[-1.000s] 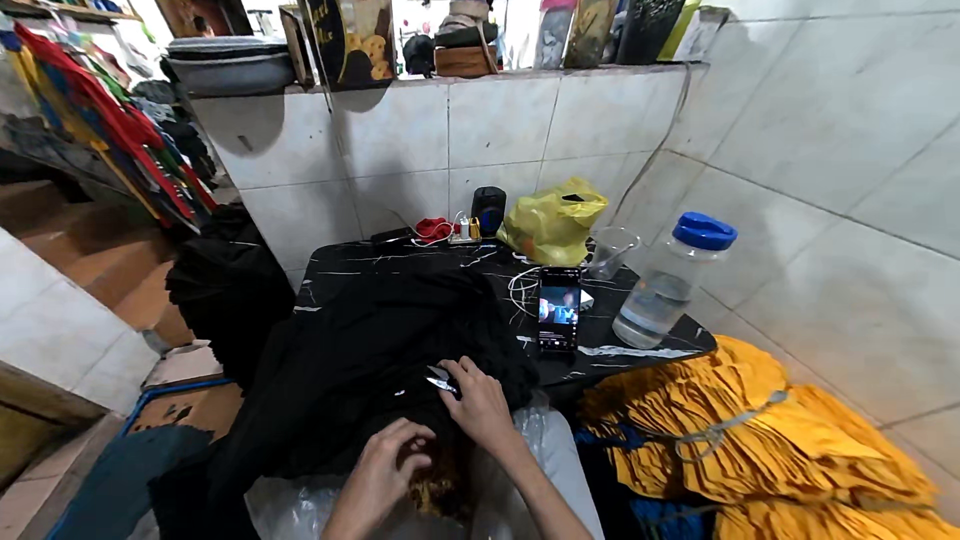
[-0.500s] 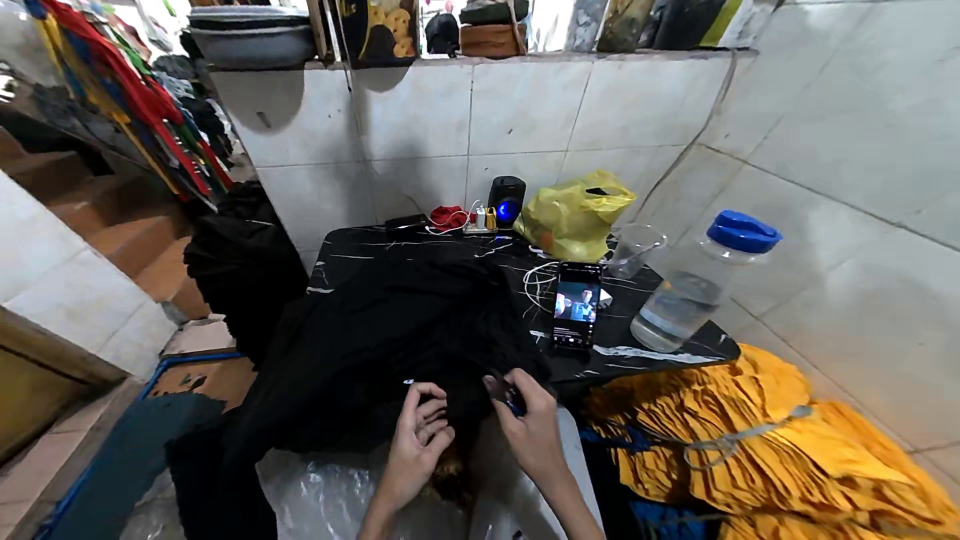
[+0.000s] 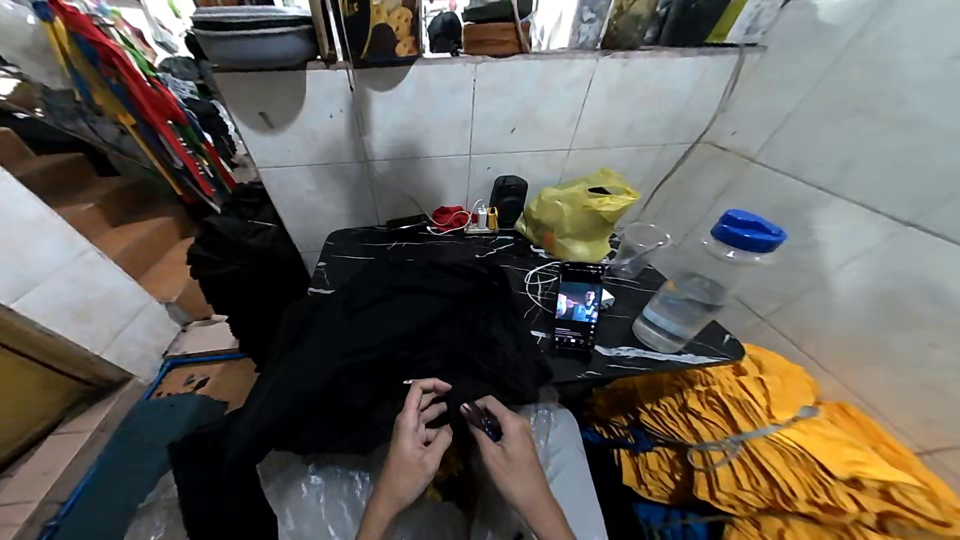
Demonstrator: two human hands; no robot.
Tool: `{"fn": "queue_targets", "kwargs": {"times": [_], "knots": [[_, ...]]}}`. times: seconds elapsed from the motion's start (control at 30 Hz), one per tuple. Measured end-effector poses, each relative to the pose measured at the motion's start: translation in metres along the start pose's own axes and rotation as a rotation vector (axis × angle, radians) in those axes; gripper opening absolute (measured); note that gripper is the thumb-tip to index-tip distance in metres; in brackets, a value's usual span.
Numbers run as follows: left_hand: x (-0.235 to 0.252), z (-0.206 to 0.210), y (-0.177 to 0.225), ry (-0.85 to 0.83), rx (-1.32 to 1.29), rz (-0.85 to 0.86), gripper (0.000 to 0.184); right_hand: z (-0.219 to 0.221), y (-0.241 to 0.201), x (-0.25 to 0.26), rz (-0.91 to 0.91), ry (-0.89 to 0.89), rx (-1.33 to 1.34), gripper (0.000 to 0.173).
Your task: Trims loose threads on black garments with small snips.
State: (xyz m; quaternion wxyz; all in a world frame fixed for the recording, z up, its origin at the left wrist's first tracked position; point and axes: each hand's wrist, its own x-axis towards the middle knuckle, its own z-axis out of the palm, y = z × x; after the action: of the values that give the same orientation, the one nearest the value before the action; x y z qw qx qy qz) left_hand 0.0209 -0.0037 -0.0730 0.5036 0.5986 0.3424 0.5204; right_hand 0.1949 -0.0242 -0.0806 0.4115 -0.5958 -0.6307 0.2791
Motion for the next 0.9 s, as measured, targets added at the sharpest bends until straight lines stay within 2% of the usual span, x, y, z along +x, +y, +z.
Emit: {"fn": "queue_targets", "kwargs": {"times": [0.03, 0.2, 0.27, 0.37, 0.47, 0.53, 0.63, 0.67, 0.77, 0.9], "knots": [[-0.001, 0.001, 0.001, 0.007, 0.029, -0.002, 0.054, 0.001, -0.001, 0.0, -0.037, 0.014, -0.051, 0.016], [-0.001, 0.004, -0.001, -0.025, 0.162, 0.043, 0.046, -0.001, -0.002, -0.006, -0.107, 0.024, -0.055, 0.015], [-0.001, 0.006, -0.007, -0.03, 0.302, 0.092, 0.034, -0.001, -0.002, -0.01, -0.092, 0.024, 0.021, 0.012], [-0.001, 0.009, -0.016, 0.058, 0.491, 0.264, 0.013, -0.002, -0.005, -0.016, -0.074, -0.023, 0.091, 0.012], [0.0, 0.009, -0.023, 0.142, 0.474, 0.39, 0.004, -0.007, -0.002, -0.017, -0.108, -0.03, 0.155, 0.01], [0.0, 0.009, -0.027, 0.18, 0.422, 0.419, 0.004, -0.011, 0.002, -0.014, -0.126, -0.004, 0.19, 0.015], [0.003, 0.008, -0.023, 0.224, 0.323, 0.345, 0.005, -0.016, 0.011, -0.009, -0.181, 0.081, 0.012, 0.042], [0.003, 0.007, -0.022, 0.225, 0.294, 0.305, 0.005, -0.017, 0.013, -0.008, -0.221, 0.105, -0.064, 0.045], [0.003, 0.005, -0.02, 0.207, 0.261, 0.251, 0.003, -0.018, 0.017, -0.005, -0.371, 0.132, -0.207, 0.041], [0.0, 0.006, -0.017, 0.154, 0.277, 0.251, 0.001, -0.009, 0.014, -0.003, -0.463, 0.114, -0.322, 0.04]]}}
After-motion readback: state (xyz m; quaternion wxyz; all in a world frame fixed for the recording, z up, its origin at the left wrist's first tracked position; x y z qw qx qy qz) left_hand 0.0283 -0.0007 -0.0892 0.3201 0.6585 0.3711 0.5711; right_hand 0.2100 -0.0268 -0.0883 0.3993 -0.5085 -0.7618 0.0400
